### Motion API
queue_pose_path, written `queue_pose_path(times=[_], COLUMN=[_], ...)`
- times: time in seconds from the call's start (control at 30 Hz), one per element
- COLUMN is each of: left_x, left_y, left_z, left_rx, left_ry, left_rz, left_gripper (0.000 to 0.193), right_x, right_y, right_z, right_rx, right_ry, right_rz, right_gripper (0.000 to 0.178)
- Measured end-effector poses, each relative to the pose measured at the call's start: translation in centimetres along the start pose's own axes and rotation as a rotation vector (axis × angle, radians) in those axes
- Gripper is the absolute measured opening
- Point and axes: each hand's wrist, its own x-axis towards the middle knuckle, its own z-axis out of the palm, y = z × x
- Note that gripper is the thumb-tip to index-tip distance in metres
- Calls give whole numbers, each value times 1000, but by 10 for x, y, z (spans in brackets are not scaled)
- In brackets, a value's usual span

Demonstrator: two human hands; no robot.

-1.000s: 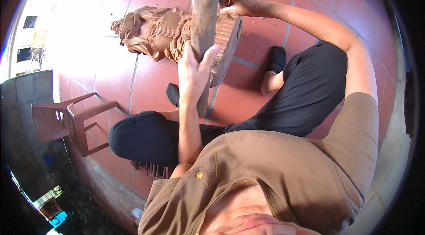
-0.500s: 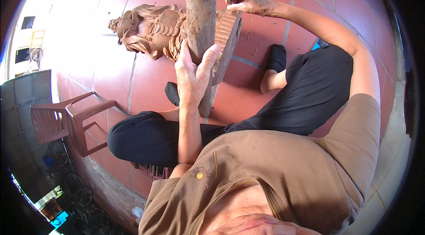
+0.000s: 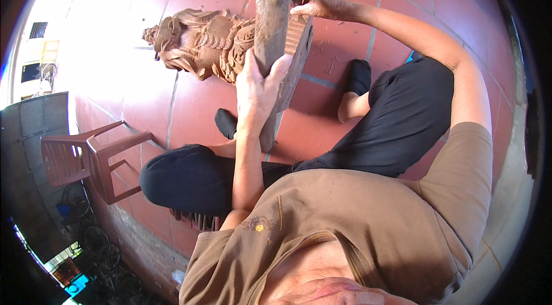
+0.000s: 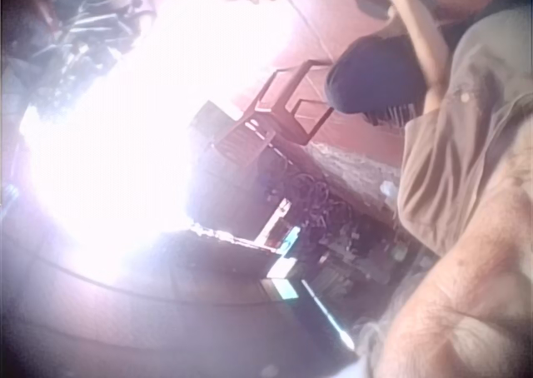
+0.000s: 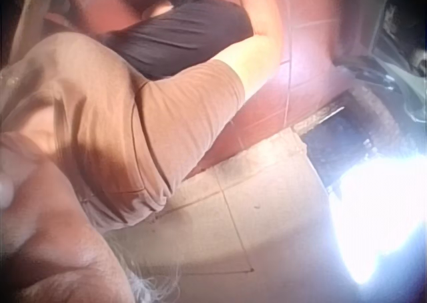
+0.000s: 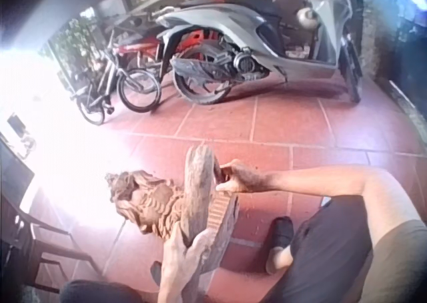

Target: The person sits on the floor and carves a wooden block using a chisel and mallet. They repeatedly strike the chisel to shape the wood, occasionally adjusting the block's position.

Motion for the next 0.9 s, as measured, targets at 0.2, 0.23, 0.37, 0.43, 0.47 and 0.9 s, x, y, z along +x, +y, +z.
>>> queue_pose_path(times=[0.2, 0.23, 0.37, 0.43, 0.47, 0.9], left_x=[-14, -14, -5, 3, -1, -4], left_y=[13, 21, 15, -6, -10, -86], left_z=[-18, -19, -3, 0, -1, 8], left_rx=[-400, -416, -256, -39, -157, -492], left_ry=[62, 70, 33, 25, -27, 63], left_rz=[-22, -20, -15, 206, 101, -305], left_gripper=[37, 37, 39, 39, 38, 29], right_x=[3, 4, 5, 5, 6, -6], right_y=[-11, -13, -20, -12, -8, -6], right_z=[3, 0, -1, 4, 4, -4], right_rx=[83, 88, -7, 40, 78, 477], right_ry=[-64, -64, -49, -9, 4, 29], right_rz=[11, 18, -11, -44, -36, 403], right_gripper=[22, 22, 21, 21, 21, 20])
